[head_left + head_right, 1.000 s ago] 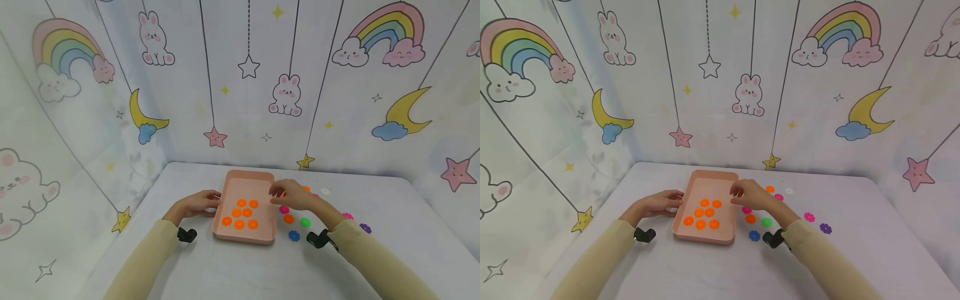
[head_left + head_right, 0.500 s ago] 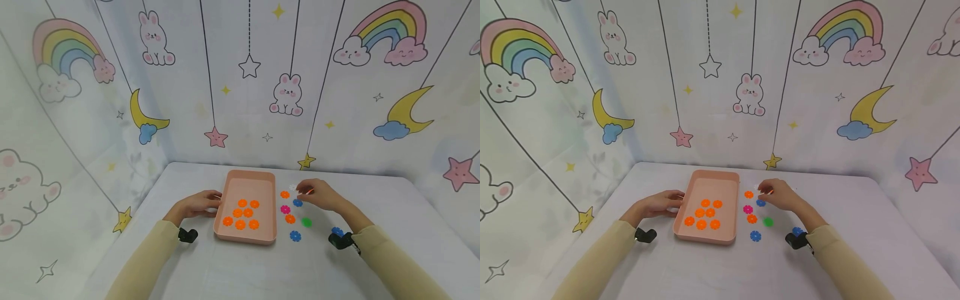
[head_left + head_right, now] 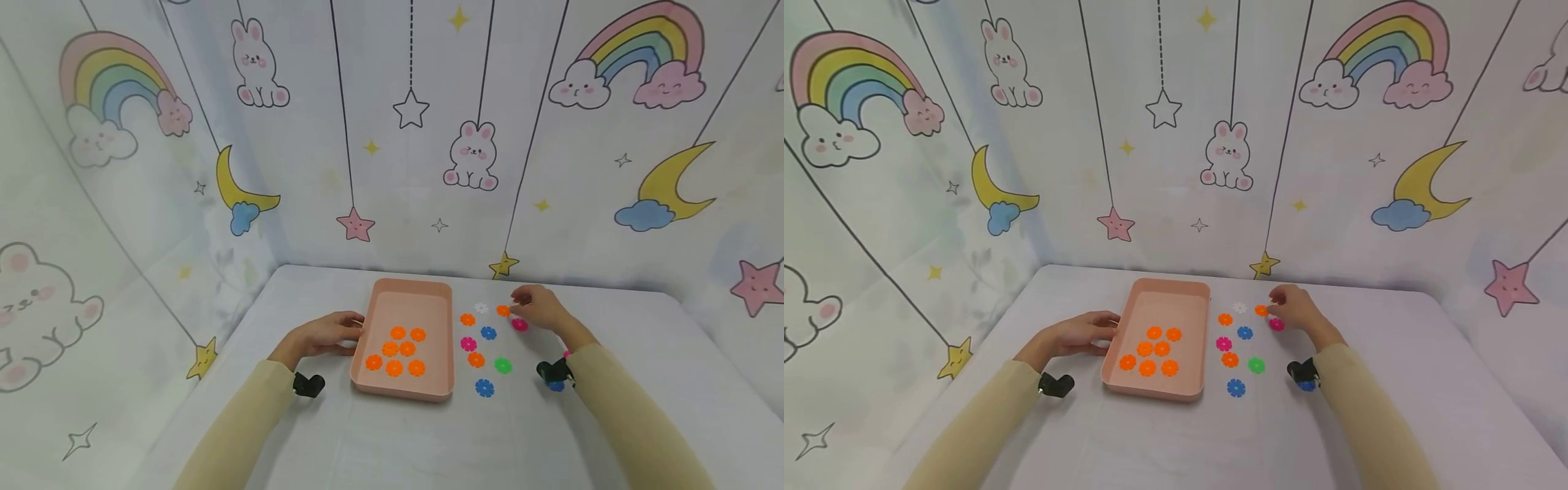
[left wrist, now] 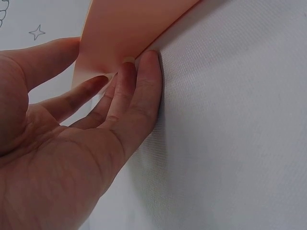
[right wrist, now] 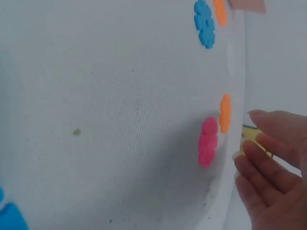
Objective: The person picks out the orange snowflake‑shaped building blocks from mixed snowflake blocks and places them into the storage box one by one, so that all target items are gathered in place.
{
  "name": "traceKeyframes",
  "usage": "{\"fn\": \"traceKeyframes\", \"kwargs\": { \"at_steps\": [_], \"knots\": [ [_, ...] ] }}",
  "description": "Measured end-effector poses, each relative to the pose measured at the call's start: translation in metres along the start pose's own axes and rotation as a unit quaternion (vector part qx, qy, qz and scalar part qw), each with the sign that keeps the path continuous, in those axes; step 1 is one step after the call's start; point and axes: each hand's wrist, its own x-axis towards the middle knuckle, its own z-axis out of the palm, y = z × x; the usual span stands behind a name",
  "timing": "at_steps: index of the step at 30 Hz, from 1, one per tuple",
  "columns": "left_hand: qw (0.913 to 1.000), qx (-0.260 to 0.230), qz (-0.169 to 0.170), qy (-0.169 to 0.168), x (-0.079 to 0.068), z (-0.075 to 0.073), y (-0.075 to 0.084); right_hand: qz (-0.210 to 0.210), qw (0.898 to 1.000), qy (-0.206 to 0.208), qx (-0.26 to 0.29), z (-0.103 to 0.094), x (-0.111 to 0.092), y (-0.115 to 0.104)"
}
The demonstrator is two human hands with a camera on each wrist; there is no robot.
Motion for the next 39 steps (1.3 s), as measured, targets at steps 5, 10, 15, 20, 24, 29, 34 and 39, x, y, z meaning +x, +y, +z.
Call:
{"fn": "traceKeyframes", "kwargs": {
  "at_steps": [5,10,15,20,24,29,34,39],
  "knots": [
    [1.0,-0.001,0.001,-0.004,0.001,0.0,0.001,0.029,0.999,-0.027,0.001,0.002,0.009,-0.001],
    [1.0,-0.003,-0.003,0.002,0.001,0.001,0.0,0.048,0.998,-0.041,0.003,0.007,0.014,0.0],
    [1.0,-0.002,-0.005,0.005,0.002,0.001,0.0,0.054,0.997,-0.048,-0.007,0.008,0.016,-0.001],
    [1.0,-0.002,-0.006,0.005,0.002,0.001,0.001,0.054,0.997,-0.047,-0.011,0.009,0.018,0.001],
    [1.0,0.001,-0.006,0.004,0.001,0.001,0.002,0.054,0.997,-0.048,-0.011,0.01,0.02,0.003],
    [1.0,0.003,-0.007,0.006,0.0,0.001,0.003,0.053,0.997,-0.053,-0.011,0.009,0.021,0.003],
    [0.9999,0.005,-0.011,0.009,-0.001,0.002,0.004,0.051,0.997,-0.054,-0.017,0.007,0.021,0.004],
    [0.9999,0.01,-0.007,0.004,-0.003,0.002,0.004,0.048,0.998,-0.035,-0.017,0.006,0.02,0.005]
  ]
}}
